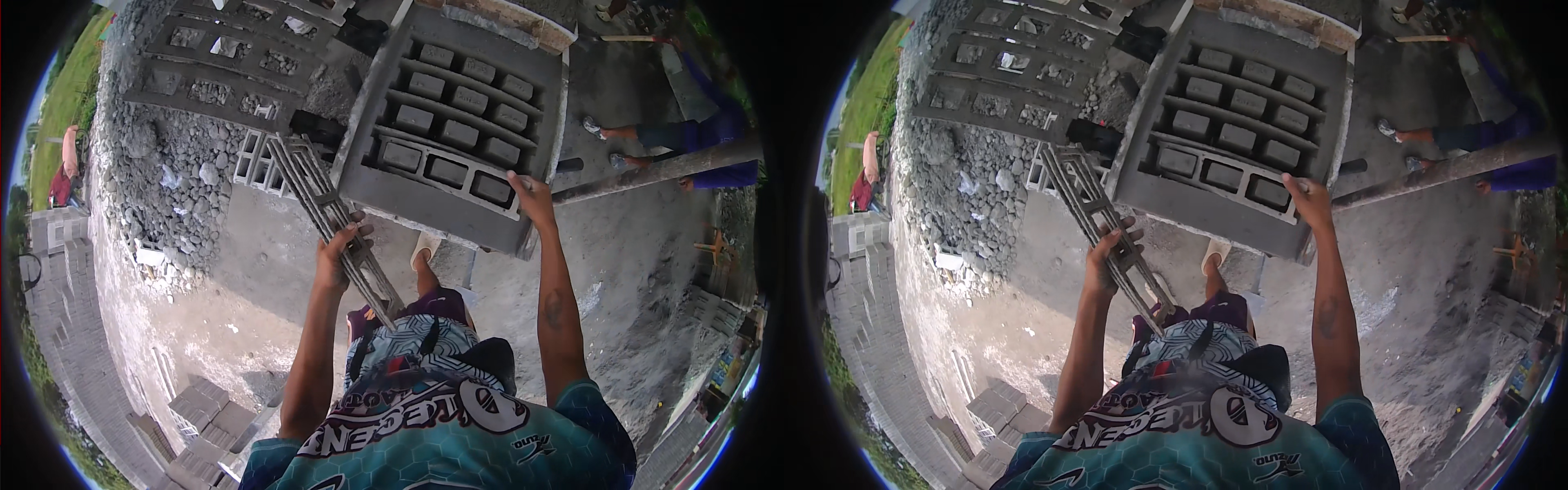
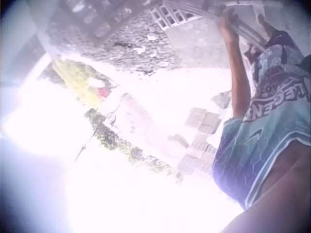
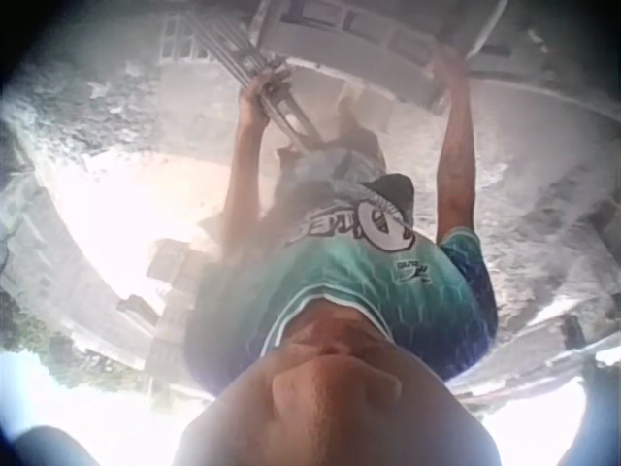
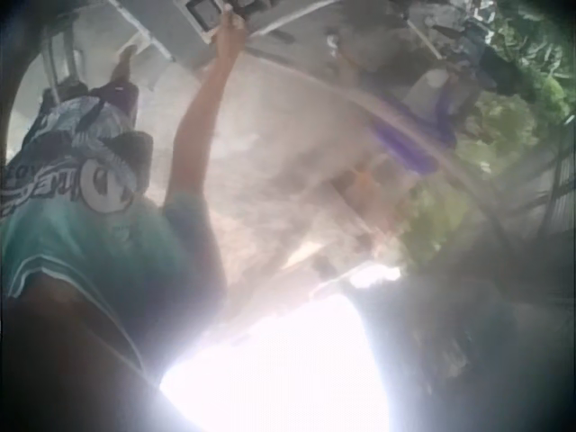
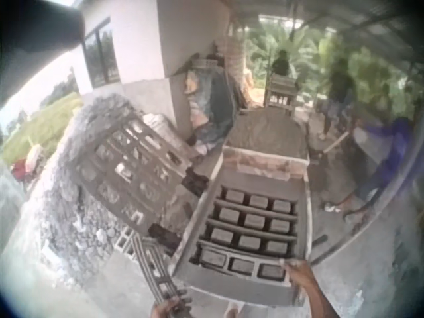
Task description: The person places metal reinforcement bars into a concrete block mold, then operates the mold's lever to compact wet concrete. After releasing the lever, the person removes the finished block and stacks it with others.
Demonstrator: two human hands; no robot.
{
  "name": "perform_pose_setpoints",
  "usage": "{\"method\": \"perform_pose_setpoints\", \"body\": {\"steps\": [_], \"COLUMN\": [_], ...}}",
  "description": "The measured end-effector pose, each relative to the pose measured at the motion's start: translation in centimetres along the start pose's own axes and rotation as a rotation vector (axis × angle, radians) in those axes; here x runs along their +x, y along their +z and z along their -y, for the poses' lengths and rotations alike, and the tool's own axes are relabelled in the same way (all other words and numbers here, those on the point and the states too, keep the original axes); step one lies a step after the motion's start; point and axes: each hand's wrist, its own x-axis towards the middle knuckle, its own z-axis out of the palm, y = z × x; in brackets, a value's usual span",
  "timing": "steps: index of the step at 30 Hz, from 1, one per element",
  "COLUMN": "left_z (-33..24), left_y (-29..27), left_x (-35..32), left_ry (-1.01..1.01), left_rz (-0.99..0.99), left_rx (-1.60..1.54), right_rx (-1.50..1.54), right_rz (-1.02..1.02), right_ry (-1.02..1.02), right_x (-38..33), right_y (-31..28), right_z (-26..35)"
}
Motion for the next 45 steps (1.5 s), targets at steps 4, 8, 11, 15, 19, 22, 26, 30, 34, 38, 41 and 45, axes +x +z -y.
{"method": "perform_pose_setpoints", "body": {"steps": [4,8,11,15,19,22,26,30,34,38,41,45], "left_z": [0.4,0.8,0.7,0.4,0.6,0.6,0.7,0.3,0.4,-1.0,-0.2,-0.4], "left_y": [-1.8,0.0,0.4,1.5,0.6,0.1,-0.9,-1.6,-3.0,-1.1,-0.4,1.5], "left_x": [-1.1,0.0,0.5,0.4,0.3,-0.4,-1.0,-0.9,-2.3,-2.5,-1.9,-2.0], "left_ry": [0.041,0.013,0.065,0.025,0.018,0.001,-0.009,-0.006,0.005,0.010,0.062,0.148], "left_rz": [-0.001,0.020,0.068,0.083,0.107,0.094,0.093,0.130,0.178,0.191,0.117,0.076], "left_rx": [-0.038,0.054,0.053,0.011,0.038,0.025,0.016,0.057,0.081,0.109,0.212,0.381], "right_rx": [-0.432,-0.484,-0.472,-0.661,-0.754,-0.813,-0.872,-1.001,-0.779,-0.268,0.125,0.397], "right_rz": [-0.370,-0.318,-0.113,0.173,0.358,0.144,0.143,0.231,0.075,0.102,0.312,0.411], "right_ry": [-0.034,-0.085,-0.375,-0.459,-0.385,-0.609,-0.551,-0.490,-0.452,-0.309,-0.327,-0.287], "right_x": [-0.6,-3.3,-3.5,-4.0,-3.6,-4.6,-6.0,-6.0,-8.9,-11.6,-14.0,-15.7], "right_y": [-7.6,-9.9,-4.1,1.1,0.9,0.6,0.4,-2.4,-6.7,-3.7,0.9,5.6], "right_z": [3.4,4.3,5.9,7.5,3.9,1.6,0.0,-1.3,1.7,8.5,17.2,23.6]}}
